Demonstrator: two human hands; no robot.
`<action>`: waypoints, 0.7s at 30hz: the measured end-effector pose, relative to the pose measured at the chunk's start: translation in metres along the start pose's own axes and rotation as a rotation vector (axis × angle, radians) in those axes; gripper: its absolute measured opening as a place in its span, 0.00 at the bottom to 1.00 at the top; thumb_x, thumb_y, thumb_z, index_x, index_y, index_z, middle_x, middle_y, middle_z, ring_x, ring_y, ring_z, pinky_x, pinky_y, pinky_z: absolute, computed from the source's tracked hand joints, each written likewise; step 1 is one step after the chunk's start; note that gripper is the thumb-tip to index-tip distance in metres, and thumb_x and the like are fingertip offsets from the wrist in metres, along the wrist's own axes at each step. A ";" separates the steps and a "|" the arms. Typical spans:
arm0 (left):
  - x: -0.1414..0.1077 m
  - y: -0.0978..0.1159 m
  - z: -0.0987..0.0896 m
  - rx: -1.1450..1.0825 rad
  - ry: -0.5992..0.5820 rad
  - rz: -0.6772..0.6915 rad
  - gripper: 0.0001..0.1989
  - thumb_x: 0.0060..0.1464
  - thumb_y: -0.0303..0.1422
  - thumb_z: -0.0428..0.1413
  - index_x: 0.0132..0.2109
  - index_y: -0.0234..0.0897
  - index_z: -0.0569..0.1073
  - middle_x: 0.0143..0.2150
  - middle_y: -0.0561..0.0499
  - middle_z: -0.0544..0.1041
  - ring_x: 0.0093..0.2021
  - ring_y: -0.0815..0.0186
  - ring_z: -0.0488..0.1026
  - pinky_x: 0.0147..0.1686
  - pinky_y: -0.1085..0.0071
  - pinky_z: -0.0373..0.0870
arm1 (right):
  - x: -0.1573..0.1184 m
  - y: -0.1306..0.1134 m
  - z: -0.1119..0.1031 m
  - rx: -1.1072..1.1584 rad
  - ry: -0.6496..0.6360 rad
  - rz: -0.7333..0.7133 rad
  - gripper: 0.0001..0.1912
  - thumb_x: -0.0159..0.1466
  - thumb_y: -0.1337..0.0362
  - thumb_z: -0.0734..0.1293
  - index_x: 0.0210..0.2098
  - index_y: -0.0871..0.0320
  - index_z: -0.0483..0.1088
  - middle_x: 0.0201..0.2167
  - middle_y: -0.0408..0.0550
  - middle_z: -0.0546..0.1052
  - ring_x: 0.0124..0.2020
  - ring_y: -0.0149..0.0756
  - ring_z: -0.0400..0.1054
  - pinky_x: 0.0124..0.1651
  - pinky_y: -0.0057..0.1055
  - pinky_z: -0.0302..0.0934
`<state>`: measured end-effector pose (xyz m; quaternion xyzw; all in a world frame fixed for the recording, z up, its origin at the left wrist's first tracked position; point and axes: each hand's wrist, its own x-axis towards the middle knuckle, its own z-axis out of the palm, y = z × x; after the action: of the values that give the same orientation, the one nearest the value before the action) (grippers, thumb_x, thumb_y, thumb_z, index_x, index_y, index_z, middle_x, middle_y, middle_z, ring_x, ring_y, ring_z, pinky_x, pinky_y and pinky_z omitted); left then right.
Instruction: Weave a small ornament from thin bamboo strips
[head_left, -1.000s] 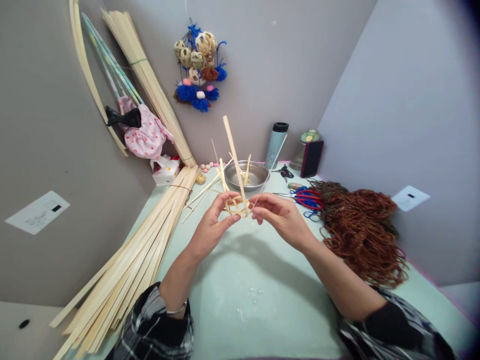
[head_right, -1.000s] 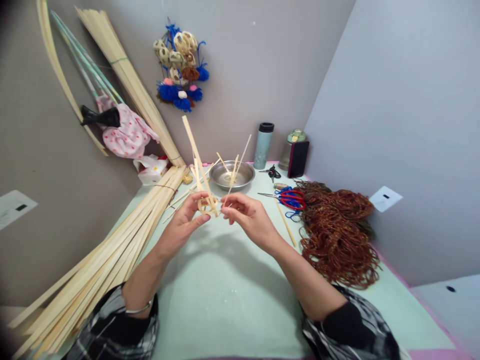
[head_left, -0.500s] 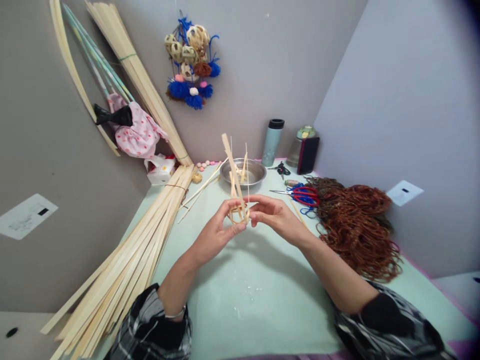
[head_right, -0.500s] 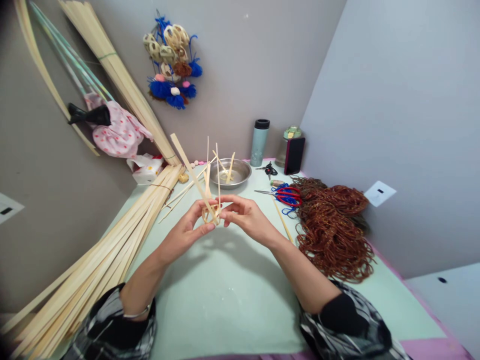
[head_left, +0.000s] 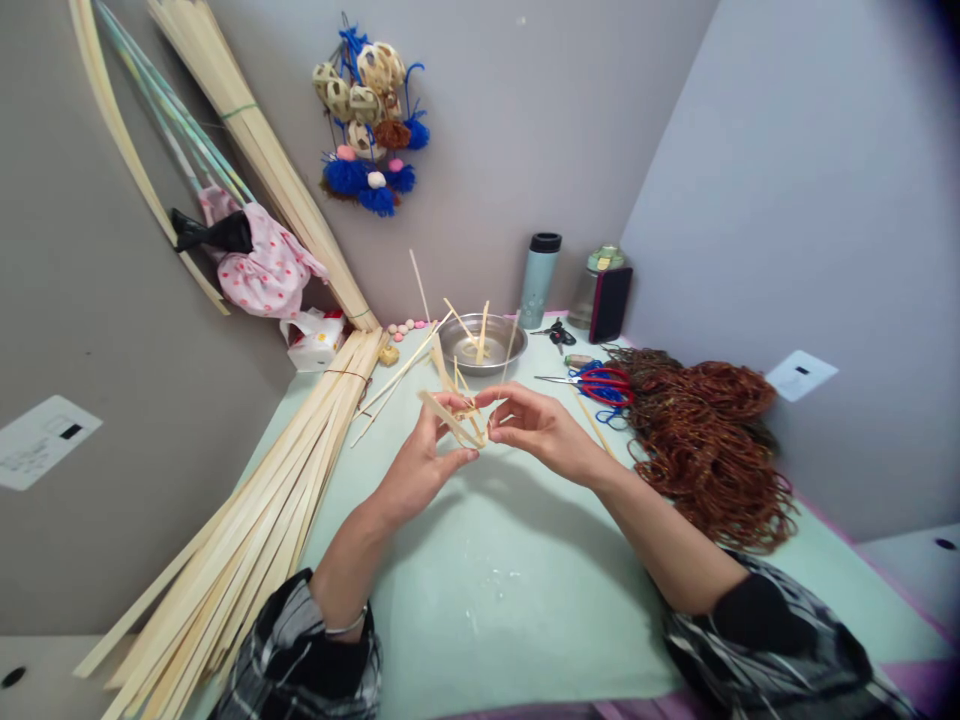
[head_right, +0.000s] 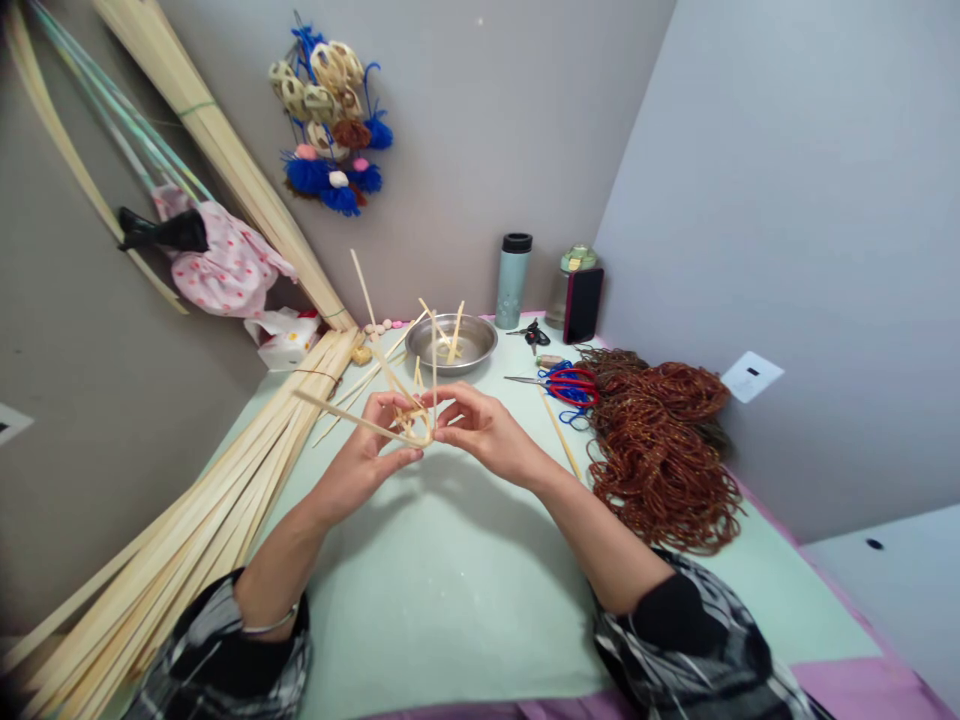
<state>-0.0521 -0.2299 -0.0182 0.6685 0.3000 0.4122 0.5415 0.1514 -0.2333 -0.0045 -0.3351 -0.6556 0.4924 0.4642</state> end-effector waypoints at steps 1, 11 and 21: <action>0.000 0.000 0.001 -0.025 -0.022 -0.006 0.21 0.55 0.30 0.61 0.51 0.44 0.60 0.59 0.47 0.67 0.58 0.57 0.69 0.59 0.57 0.63 | 0.000 0.000 -0.001 -0.001 -0.009 -0.003 0.15 0.59 0.62 0.74 0.45 0.54 0.75 0.48 0.48 0.71 0.38 0.31 0.70 0.43 0.32 0.69; 0.001 0.001 0.003 -0.080 -0.018 -0.028 0.19 0.54 0.31 0.62 0.48 0.44 0.62 0.54 0.50 0.69 0.54 0.60 0.71 0.58 0.57 0.66 | -0.002 0.000 -0.006 0.010 -0.103 0.048 0.17 0.59 0.60 0.75 0.47 0.55 0.74 0.50 0.49 0.68 0.41 0.32 0.70 0.47 0.34 0.68; 0.001 -0.002 0.007 -0.067 -0.021 -0.015 0.19 0.55 0.29 0.61 0.50 0.44 0.62 0.55 0.50 0.68 0.56 0.62 0.70 0.58 0.59 0.67 | 0.001 0.007 -0.001 -0.057 0.050 0.057 0.16 0.54 0.59 0.78 0.37 0.57 0.73 0.36 0.42 0.68 0.29 0.26 0.63 0.32 0.27 0.61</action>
<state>-0.0456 -0.2320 -0.0206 0.6521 0.2854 0.4109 0.5697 0.1517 -0.2298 -0.0102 -0.3789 -0.6477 0.4781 0.4564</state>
